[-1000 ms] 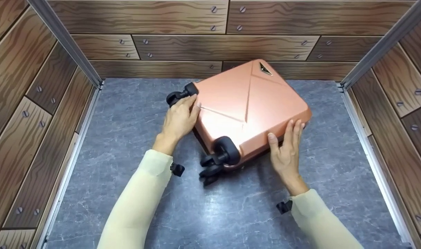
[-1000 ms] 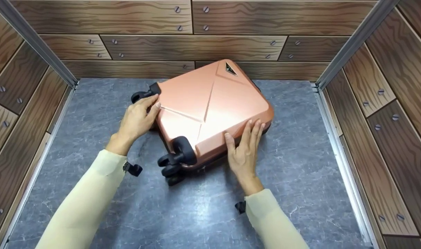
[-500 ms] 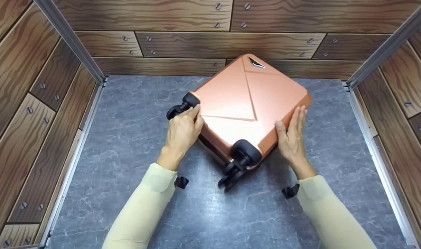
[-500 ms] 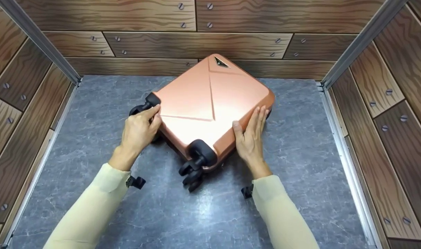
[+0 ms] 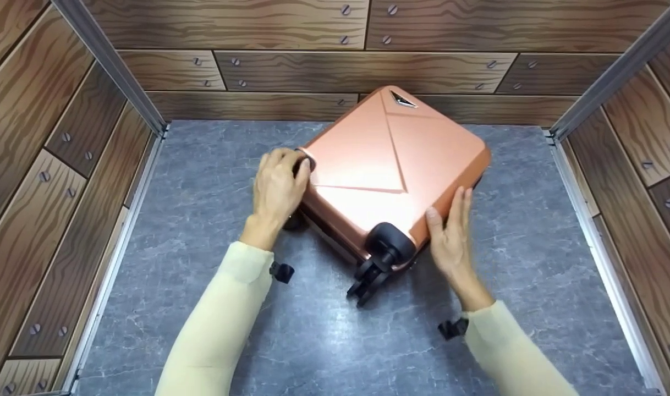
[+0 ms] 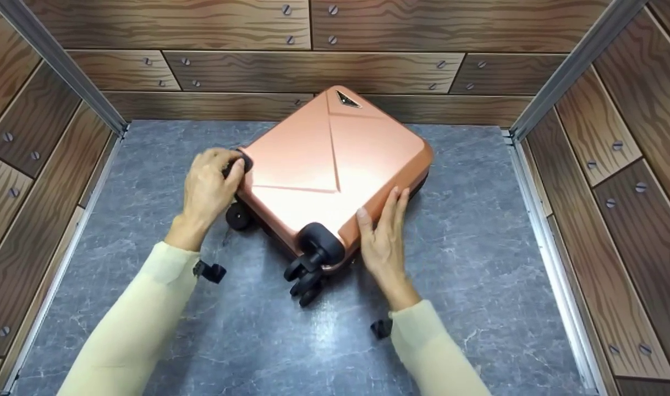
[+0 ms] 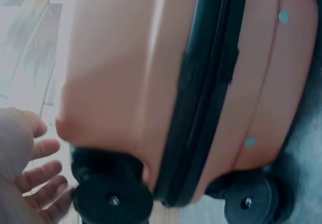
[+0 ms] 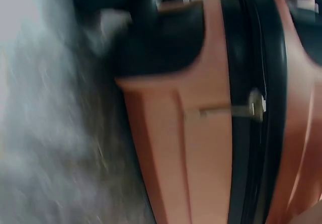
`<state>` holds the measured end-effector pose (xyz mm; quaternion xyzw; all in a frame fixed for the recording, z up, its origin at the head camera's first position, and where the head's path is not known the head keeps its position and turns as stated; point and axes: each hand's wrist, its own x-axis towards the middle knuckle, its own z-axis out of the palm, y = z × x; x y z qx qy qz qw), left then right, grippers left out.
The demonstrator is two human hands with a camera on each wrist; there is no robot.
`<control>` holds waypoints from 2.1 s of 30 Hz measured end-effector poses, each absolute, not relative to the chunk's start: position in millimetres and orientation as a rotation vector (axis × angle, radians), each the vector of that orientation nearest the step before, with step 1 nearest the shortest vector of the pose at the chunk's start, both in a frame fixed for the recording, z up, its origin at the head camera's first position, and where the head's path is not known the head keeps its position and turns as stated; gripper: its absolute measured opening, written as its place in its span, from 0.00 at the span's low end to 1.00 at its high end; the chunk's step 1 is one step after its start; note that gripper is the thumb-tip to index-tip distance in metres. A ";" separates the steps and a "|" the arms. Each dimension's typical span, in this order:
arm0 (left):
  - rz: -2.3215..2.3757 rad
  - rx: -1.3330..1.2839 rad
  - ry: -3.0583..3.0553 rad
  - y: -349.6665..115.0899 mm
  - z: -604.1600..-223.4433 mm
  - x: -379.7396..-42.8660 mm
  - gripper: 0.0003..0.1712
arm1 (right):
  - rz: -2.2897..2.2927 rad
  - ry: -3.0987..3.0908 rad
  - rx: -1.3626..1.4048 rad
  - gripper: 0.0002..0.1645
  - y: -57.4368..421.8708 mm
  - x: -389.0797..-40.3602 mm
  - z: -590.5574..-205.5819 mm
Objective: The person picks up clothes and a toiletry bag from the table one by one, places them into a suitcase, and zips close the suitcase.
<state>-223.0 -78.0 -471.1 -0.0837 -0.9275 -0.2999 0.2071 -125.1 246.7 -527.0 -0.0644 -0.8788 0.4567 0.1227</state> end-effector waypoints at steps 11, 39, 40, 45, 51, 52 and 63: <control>-0.970 -0.291 -2.887 -90.1 -475.9 -236.9 0.38 | 1.398 -2.528 -0.140 0.49 231.6 -105.9 -533.1; -0.902 -0.058 -2.981 -71.6 -465.0 -165.0 0.52 | 1.773 -2.600 0.051 0.42 296.8 -200.6 -515.2; -0.912 -0.064 -2.981 -71.2 -465.7 -163.7 0.54 | 1.784 -2.590 0.058 0.42 297.9 -203.3 -515.1; -0.983 -0.064 -2.992 -72.9 -468.6 -162.2 0.61 | 1.801 -2.560 0.064 0.42 298.7 -208.9 -515.8; -1.106 -0.081 -3.006 -84.2 -473.5 -170.6 0.64 | 1.746 -2.525 -0.050 0.38 293.8 -193.2 -516.3; -1.134 -0.101 -3.010 -86.4 -474.8 -172.5 0.65 | 1.708 -2.527 -0.096 0.37 292.9 -188.1 -516.4; -1.382 -0.268 -2.984 -97.1 -484.3 -183.8 0.69 | 1.506 -2.601 -0.329 0.23 291.4 -137.5 -531.5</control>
